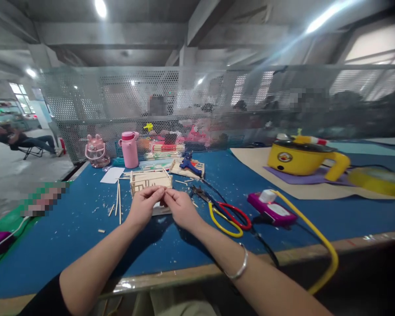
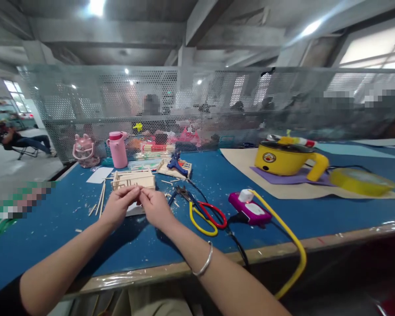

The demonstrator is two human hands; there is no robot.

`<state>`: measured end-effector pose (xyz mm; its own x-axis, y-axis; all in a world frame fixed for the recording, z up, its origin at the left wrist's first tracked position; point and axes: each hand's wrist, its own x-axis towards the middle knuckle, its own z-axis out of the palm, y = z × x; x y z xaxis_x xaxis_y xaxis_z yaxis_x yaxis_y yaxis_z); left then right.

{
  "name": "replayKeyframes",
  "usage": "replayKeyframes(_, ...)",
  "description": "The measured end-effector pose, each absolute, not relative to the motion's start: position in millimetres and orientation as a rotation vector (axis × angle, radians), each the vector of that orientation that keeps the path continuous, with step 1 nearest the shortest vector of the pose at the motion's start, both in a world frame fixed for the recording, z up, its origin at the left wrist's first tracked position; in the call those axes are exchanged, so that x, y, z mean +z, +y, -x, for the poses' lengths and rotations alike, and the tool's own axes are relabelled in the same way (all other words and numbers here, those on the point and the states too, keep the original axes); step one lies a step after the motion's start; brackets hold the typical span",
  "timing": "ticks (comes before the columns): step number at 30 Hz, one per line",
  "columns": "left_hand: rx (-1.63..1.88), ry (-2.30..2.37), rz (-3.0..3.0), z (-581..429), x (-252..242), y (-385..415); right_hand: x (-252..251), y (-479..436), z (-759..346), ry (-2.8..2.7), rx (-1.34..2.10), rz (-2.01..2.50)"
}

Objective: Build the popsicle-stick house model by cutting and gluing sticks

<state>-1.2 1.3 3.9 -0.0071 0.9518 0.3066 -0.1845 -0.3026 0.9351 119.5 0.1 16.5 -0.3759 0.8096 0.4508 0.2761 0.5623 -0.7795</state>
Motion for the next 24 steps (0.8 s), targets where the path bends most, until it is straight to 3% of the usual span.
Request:
replayKeyframes(4,1.522,0.96,-1.294,10,3,8,22,3,-141,-2.04,0.501,1.114)
replayKeyframes(8,1.533,0.951,-1.248,11,5,9,26,14,-194,-2.011,-0.071,1.856)
replayKeyframes(13,1.507,0.878,-1.254,9,9,3,22,10,-245,-2.042,-0.007,2.278)
replayKeyframes(24,1.389,0.8,-1.159,7,14,-2,29,-17,-248,-2.286,0.184,2.122)
